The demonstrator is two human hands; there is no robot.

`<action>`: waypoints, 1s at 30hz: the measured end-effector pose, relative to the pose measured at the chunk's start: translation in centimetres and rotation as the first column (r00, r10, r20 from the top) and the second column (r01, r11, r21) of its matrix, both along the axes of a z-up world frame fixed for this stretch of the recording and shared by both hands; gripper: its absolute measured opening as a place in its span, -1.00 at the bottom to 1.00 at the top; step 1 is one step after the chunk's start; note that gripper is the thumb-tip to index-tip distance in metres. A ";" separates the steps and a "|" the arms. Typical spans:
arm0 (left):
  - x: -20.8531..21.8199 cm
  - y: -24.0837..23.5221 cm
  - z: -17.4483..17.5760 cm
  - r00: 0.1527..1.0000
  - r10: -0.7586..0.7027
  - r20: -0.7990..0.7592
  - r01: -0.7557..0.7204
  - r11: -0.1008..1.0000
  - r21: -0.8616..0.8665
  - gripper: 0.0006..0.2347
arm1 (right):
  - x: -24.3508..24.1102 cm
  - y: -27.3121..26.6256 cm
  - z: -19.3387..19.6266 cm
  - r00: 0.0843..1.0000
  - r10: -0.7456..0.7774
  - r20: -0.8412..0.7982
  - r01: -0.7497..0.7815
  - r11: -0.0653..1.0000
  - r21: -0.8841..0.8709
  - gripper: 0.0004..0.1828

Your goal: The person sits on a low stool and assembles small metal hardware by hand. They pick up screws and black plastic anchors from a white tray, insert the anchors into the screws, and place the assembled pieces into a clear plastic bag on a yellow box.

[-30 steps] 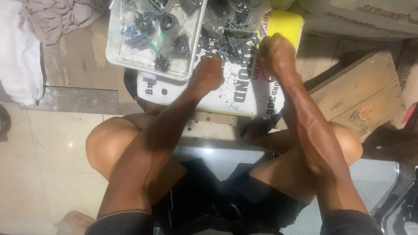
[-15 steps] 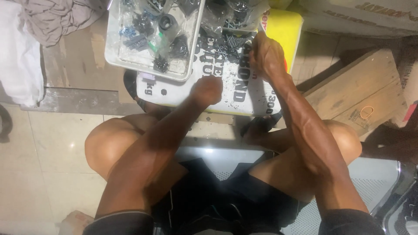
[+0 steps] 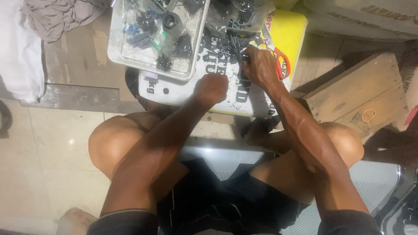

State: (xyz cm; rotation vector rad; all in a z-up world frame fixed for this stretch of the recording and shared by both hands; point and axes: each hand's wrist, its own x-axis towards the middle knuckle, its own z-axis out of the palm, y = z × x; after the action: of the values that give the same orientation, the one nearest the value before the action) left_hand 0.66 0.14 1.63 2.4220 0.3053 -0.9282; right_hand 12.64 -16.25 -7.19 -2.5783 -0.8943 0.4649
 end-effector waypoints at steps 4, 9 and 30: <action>0.2 0.0 -0.1 1.000 0.007 -0.004 -0.007 1.000 -0.015 -0.92 | 0.0 0.6 4.4 0.999 -0.019 -0.046 0.017 0.999 -0.034 -0.80; 1.2 0.0 2.8 0.995 0.072 -0.069 -0.070 0.997 0.020 -0.71 | 2.8 0.4 6.9 0.934 -0.080 -0.347 0.009 0.979 -0.201 -0.79; 4.9 -0.4 1.6 0.425 0.882 -0.203 -0.692 0.173 -0.701 -0.99 | 0.6 1.4 12.0 0.798 -0.005 -0.603 0.077 0.993 0.094 -0.79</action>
State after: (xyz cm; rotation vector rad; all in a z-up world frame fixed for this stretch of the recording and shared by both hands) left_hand 5.60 -0.26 3.25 1.2376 0.8578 -0.1158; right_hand 13.19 -14.85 4.82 -2.1166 -0.6037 1.1088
